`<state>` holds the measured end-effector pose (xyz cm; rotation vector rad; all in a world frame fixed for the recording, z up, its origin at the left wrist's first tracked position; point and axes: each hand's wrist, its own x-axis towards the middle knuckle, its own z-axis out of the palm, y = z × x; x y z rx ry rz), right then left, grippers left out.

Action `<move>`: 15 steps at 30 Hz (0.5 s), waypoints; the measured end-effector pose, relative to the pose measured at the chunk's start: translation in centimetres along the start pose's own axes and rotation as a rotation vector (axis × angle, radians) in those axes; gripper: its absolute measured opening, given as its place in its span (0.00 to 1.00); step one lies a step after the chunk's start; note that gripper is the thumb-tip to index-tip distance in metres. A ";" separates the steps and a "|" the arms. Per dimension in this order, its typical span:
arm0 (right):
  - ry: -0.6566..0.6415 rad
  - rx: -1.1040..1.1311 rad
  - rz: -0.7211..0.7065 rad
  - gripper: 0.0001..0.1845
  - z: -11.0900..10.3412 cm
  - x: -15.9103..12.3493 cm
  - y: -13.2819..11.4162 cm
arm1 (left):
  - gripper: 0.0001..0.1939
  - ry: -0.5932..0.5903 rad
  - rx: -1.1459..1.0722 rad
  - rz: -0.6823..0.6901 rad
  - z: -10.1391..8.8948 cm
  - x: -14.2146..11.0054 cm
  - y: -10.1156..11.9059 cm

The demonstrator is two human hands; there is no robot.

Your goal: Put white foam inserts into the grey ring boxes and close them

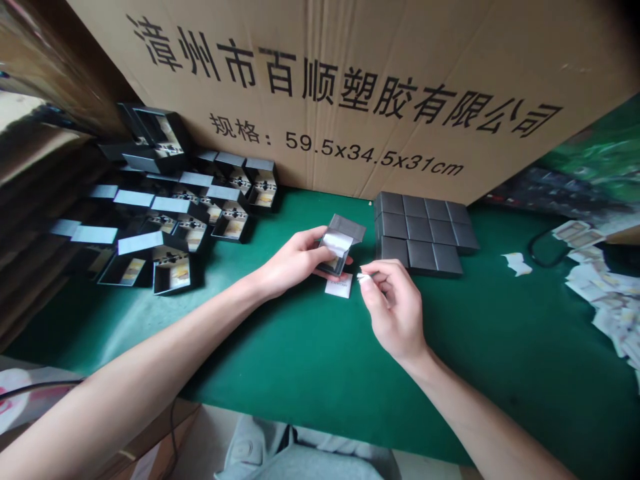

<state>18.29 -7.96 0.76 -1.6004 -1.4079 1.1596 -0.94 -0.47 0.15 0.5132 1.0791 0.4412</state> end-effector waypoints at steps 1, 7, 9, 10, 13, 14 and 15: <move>-0.001 0.004 0.001 0.05 0.0 0.0 0.0 | 0.06 -0.003 0.002 0.001 0.0 0.0 0.0; -0.019 0.015 0.014 0.05 0.1 0.1 0.1 | 0.06 -0.010 0.007 0.011 -0.1 0.1 -0.1; -0.017 0.018 0.015 0.05 0.1 0.0 0.2 | 0.07 -0.011 0.006 0.015 -0.1 0.2 -0.2; -0.015 0.018 0.015 0.05 0.0 0.0 0.3 | 0.07 -0.009 0.006 0.016 -0.1 0.2 -0.2; -0.016 0.016 0.012 0.05 0.0 -0.1 0.4 | 0.07 -0.012 -0.001 0.025 -0.1 0.2 -0.3; -0.017 0.015 0.010 0.05 0.1 -0.1 0.4 | 0.06 -0.015 -0.005 0.030 -0.1 0.2 -0.3; -0.019 0.013 0.008 0.05 0.1 -0.1 0.4 | 0.07 -0.018 -0.007 0.032 -0.1 0.3 -0.3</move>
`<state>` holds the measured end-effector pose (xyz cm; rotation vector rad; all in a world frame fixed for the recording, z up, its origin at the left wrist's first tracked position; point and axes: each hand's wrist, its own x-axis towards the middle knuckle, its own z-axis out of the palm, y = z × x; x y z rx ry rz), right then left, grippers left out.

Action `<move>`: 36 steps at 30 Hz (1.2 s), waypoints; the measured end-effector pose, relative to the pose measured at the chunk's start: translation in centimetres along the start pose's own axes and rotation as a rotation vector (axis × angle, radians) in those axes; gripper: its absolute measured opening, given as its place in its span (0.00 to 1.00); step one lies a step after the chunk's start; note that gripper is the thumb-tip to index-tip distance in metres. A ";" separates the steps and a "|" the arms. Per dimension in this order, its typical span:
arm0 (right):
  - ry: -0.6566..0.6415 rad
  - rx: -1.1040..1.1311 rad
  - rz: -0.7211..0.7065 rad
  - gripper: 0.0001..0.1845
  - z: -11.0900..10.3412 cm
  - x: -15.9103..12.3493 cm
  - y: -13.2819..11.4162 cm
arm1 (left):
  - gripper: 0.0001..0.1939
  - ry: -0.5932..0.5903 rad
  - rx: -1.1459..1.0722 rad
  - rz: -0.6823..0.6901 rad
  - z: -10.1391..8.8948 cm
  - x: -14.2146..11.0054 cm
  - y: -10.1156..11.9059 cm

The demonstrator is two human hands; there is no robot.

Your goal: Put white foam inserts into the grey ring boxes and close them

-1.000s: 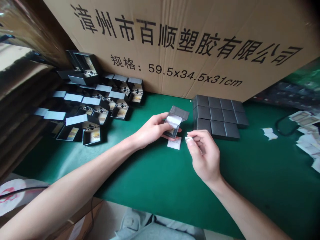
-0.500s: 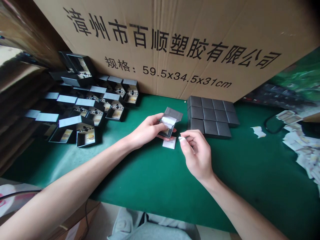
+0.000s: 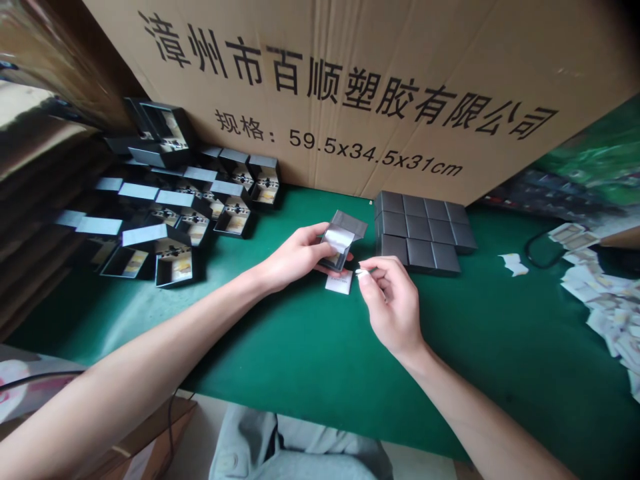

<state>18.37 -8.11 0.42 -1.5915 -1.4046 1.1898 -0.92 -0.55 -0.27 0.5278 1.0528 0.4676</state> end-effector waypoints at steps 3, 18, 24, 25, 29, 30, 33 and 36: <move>0.002 -0.014 -0.018 0.05 0.0 0.0 -0.1 | 0.06 -0.008 -0.003 0.005 0.1 0.1 0.0; 0.001 -0.033 -0.074 0.05 0.0 -0.1 -0.3 | 0.05 0.015 0.021 0.025 0.1 0.3 -0.2; -0.002 -0.044 -0.099 0.05 0.0 0.1 -0.5 | 0.10 0.004 0.028 0.039 0.0 0.3 -0.3; -0.006 -0.046 -0.108 0.05 0.0 0.1 -0.5 | 0.11 0.002 0.030 0.036 0.0 0.2 -0.3; -0.027 -0.076 -0.147 0.05 -0.2 0.2 -0.6 | 0.12 0.009 0.035 0.024 0.2 0.1 -0.2; -0.030 -0.086 -0.153 0.05 -0.2 0.2 -0.7 | 0.12 0.017 0.031 0.022 0.2 0.1 -0.2; -0.032 -0.104 -0.155 0.05 -0.2 0.2 -0.8 | 0.12 0.032 0.016 0.023 0.3 0.1 -0.1; -0.038 -0.100 -0.134 0.05 -0.2 0.2 -0.8 | 0.11 0.024 0.004 0.026 0.4 0.1 -0.1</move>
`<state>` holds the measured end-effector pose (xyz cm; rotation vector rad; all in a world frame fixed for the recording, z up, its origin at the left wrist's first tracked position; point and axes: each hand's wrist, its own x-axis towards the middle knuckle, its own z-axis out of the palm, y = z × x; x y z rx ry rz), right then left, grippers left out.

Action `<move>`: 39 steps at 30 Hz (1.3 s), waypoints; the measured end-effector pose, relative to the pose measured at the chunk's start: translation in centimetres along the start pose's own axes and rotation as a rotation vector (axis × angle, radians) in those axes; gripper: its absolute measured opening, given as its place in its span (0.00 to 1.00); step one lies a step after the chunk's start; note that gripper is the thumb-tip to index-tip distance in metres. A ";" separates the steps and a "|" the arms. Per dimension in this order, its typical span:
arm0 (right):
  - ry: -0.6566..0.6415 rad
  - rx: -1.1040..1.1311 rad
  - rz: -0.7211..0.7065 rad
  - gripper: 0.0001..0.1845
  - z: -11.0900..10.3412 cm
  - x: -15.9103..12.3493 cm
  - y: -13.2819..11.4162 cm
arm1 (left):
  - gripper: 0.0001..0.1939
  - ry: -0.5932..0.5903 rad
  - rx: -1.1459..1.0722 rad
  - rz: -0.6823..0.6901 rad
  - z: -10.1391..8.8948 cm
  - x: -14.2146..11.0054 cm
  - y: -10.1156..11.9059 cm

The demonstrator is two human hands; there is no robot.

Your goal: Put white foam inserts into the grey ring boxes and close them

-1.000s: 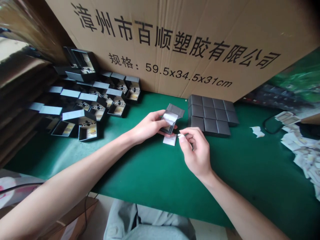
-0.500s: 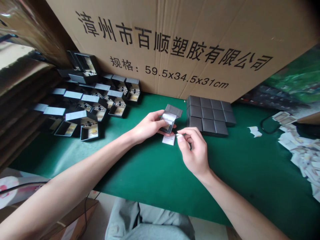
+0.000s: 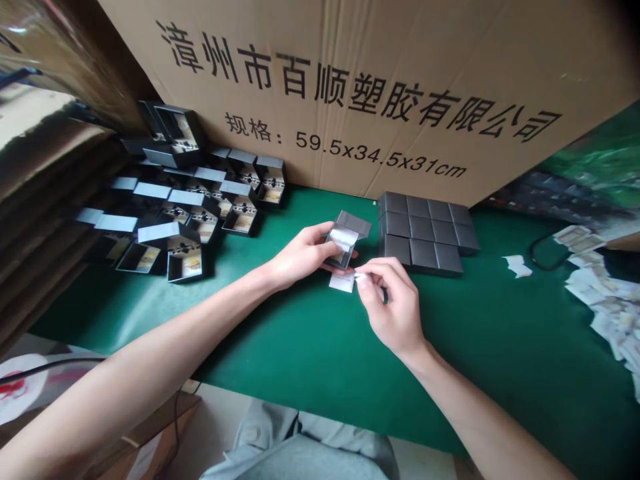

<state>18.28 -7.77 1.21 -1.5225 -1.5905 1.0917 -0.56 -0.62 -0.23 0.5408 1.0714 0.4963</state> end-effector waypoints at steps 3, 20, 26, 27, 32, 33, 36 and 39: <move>-0.008 0.009 0.011 0.05 0.0 -0.1 0.2 | 0.09 -0.004 -0.015 -0.003 0.1 -0.1 0.1; -0.040 0.033 0.125 0.06 -0.3 -0.8 0.7 | 0.11 -0.049 -0.079 -0.036 0.0 0.1 -0.2; -0.040 0.050 0.144 0.06 -0.3 -0.7 0.6 | 0.07 -0.042 -0.100 -0.035 -0.1 0.0 -0.2; -0.042 0.055 0.147 0.06 -0.3 -0.6 0.6 | 0.07 -0.038 -0.101 -0.037 -0.2 0.0 -0.2; -0.051 0.078 0.163 0.05 -0.4 -0.7 0.7 | 0.08 -0.039 -0.095 -0.038 -0.3 0.1 -0.2; -0.054 0.080 0.165 0.05 -0.4 -0.7 0.8 | 0.08 -0.041 -0.095 -0.036 -0.3 0.1 -0.2; -0.057 0.081 0.173 0.06 -0.5 -0.8 0.8 | 0.08 -0.040 -0.099 -0.043 -0.3 0.2 -0.2; -0.056 0.088 0.189 0.06 -0.4 -0.8 0.9 | 0.07 -0.047 -0.096 -0.051 -0.4 0.2 -0.2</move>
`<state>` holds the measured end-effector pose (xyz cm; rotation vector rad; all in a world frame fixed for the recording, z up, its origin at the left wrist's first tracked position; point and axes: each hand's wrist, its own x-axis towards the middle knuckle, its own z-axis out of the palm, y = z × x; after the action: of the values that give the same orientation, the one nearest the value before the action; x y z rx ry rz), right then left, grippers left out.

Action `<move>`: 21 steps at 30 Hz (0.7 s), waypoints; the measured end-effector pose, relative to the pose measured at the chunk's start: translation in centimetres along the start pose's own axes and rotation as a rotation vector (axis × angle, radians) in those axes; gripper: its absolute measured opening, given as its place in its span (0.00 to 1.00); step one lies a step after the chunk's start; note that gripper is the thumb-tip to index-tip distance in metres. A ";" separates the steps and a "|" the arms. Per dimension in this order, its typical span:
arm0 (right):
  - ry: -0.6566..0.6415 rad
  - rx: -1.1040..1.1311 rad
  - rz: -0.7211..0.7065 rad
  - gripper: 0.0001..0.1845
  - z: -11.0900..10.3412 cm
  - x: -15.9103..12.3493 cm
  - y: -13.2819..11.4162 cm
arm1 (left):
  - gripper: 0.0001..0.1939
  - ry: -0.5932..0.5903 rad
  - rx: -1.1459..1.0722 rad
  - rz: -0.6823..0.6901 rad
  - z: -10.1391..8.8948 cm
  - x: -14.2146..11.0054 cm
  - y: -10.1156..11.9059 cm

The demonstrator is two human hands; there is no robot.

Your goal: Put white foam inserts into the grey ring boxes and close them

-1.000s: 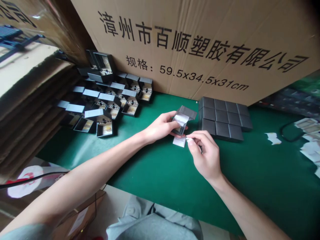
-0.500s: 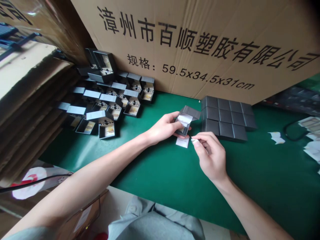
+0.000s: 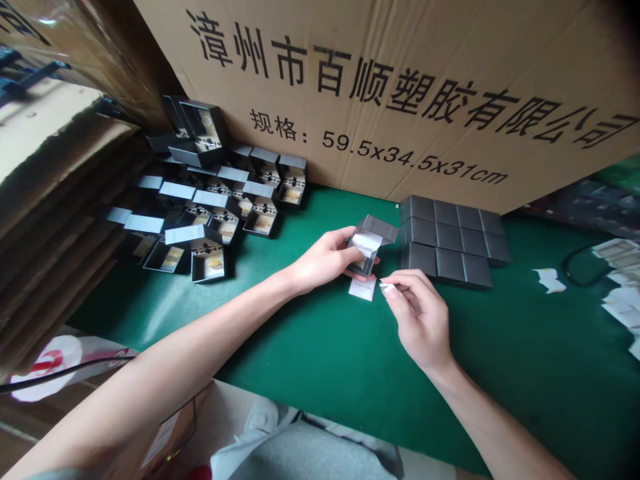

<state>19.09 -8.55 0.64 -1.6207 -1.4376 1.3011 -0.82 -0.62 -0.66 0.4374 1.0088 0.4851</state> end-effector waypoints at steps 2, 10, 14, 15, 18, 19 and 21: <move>0.000 0.001 0.006 0.05 0.0 0.0 0.0 | 0.07 -0.006 0.000 0.000 0.0 0.0 0.0; 0.007 0.005 0.002 0.06 0.0 0.1 -0.2 | 0.07 0.026 0.000 0.004 0.1 -0.1 0.2; 0.008 0.016 0.015 0.06 0.2 0.2 -0.3 | 0.07 0.031 0.010 0.000 0.2 -0.2 0.3; 0.009 0.020 0.019 0.06 0.2 0.3 -0.3 | 0.07 0.034 0.011 0.000 0.3 -0.2 0.3; 0.018 0.013 0.018 0.07 0.2 0.3 -0.3 | 0.07 0.044 0.019 0.008 0.4 -0.2 0.3; 0.020 0.005 0.013 0.07 0.3 0.3 -0.4 | 0.07 0.047 0.026 0.013 0.4 -0.2 0.3; 0.018 -0.011 0.002 0.07 0.3 0.4 -0.4 | 0.08 0.046 0.046 0.025 0.4 -0.2 0.3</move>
<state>18.63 -8.12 0.83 -1.6368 -1.4348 1.2784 -0.62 -0.58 -0.14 0.4823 1.0611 0.4970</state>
